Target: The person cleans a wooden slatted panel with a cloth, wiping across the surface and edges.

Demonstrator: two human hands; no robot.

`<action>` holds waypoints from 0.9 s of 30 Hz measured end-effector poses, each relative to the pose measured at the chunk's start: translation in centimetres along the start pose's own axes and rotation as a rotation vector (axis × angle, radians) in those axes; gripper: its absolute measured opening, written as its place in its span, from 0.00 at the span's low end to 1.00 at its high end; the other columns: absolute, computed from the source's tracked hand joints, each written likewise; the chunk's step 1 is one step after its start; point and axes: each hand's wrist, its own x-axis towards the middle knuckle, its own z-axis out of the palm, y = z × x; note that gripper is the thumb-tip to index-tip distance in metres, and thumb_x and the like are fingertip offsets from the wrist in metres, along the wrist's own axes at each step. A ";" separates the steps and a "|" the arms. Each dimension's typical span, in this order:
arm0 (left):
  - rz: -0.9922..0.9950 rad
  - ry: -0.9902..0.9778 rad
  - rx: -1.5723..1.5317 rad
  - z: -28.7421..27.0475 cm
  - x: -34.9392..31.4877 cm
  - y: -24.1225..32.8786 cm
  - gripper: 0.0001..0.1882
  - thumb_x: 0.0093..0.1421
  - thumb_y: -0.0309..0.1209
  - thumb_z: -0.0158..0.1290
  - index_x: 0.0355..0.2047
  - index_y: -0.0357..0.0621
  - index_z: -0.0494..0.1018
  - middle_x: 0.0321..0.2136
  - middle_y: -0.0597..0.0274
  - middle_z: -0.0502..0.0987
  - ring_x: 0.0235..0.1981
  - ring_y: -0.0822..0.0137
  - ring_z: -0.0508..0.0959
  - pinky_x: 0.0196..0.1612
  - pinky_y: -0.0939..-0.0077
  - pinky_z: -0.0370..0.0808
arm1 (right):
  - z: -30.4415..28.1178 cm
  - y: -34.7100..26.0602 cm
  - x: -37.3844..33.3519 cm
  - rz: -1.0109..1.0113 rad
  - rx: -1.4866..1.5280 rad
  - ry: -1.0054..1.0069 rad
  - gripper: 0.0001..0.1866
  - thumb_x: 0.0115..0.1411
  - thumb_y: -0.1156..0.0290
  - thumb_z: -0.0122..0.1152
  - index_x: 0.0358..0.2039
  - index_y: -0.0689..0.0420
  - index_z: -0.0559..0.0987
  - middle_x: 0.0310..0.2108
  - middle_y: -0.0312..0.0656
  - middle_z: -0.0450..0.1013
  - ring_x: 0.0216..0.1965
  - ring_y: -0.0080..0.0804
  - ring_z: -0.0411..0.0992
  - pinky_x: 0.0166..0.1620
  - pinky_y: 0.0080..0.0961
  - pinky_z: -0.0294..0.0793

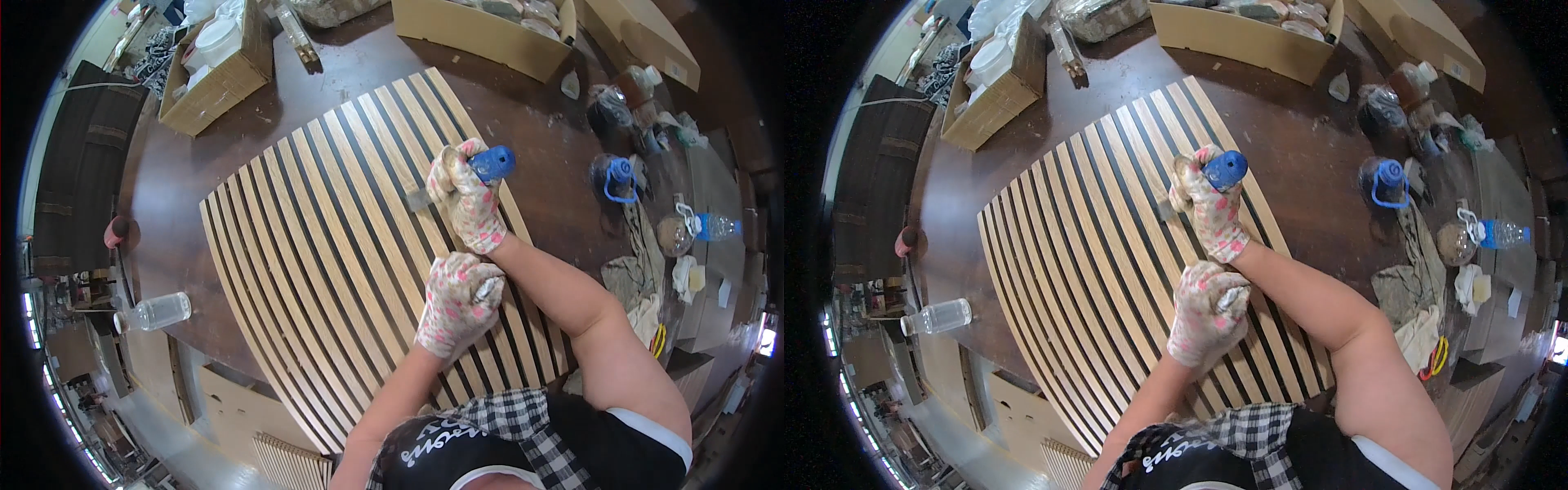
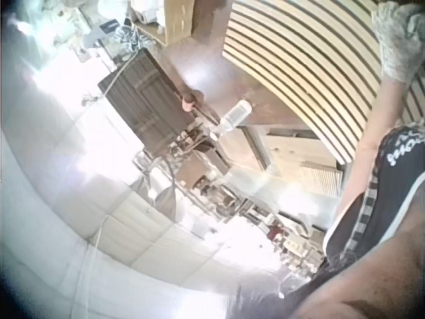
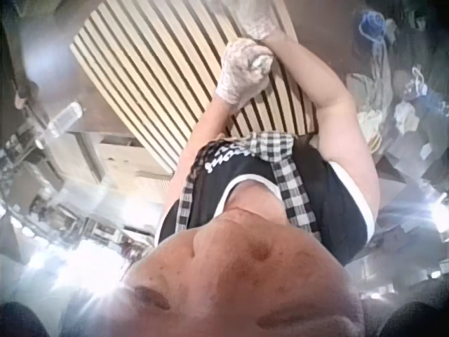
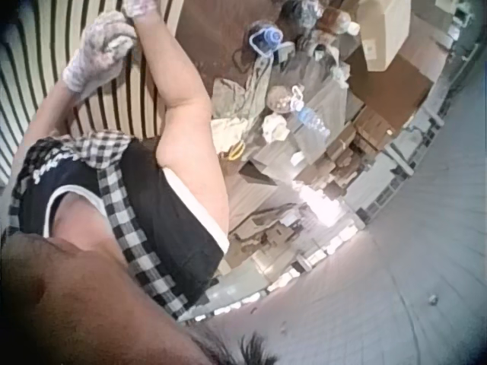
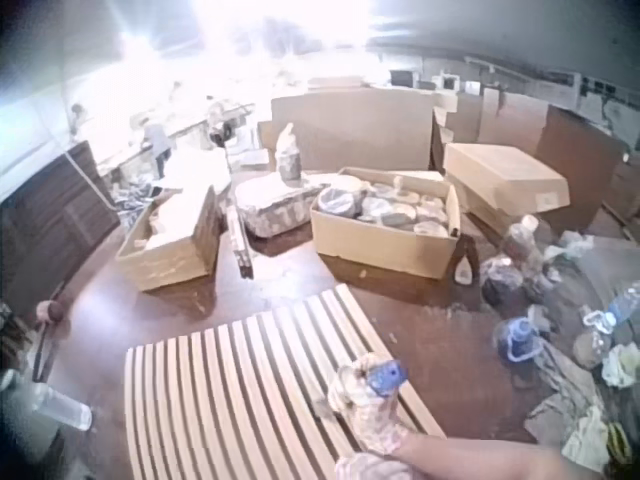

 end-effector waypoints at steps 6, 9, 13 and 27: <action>0.018 -0.112 -0.222 -2.7 -4.9 0.5 0.11 0.44 0.30 0.54 0.31 0.48 0.71 0.26 0.62 0.74 0.30 0.60 0.73 0.34 0.68 0.69 | -0.3 -2.2 -5.6 0.081 0.094 0.118 0.09 0.55 0.69 0.55 0.26 0.52 0.63 0.16 0.32 0.61 0.14 0.19 0.59 0.19 0.18 0.60; -0.083 0.043 -0.025 -6.2 -8.2 3.1 0.05 0.46 0.29 0.52 0.25 0.46 0.73 0.24 0.61 0.75 0.26 0.63 0.75 0.32 0.69 0.70 | -1.0 -3.2 -8.3 0.066 0.087 0.078 0.09 0.55 0.70 0.55 0.26 0.52 0.64 0.16 0.32 0.61 0.15 0.19 0.60 0.18 0.17 0.60; -0.334 0.248 0.209 -9.6 -15.0 3.1 0.07 0.47 0.28 0.52 0.28 0.41 0.73 0.26 0.58 0.74 0.30 0.62 0.74 0.36 0.71 0.70 | -1.5 -3.1 -9.6 0.143 0.162 0.119 0.07 0.53 0.74 0.55 0.26 0.51 0.65 0.16 0.33 0.63 0.15 0.18 0.62 0.17 0.17 0.62; -0.385 -0.024 0.952 -5.9 -14.2 3.6 0.17 0.47 0.28 0.52 0.40 0.47 0.70 0.47 0.57 0.67 0.52 0.52 0.62 0.51 0.55 0.56 | -1.5 -3.2 -11.4 0.161 0.187 0.200 0.05 0.53 0.72 0.54 0.27 0.50 0.67 0.16 0.29 0.62 0.13 0.15 0.59 0.14 0.11 0.58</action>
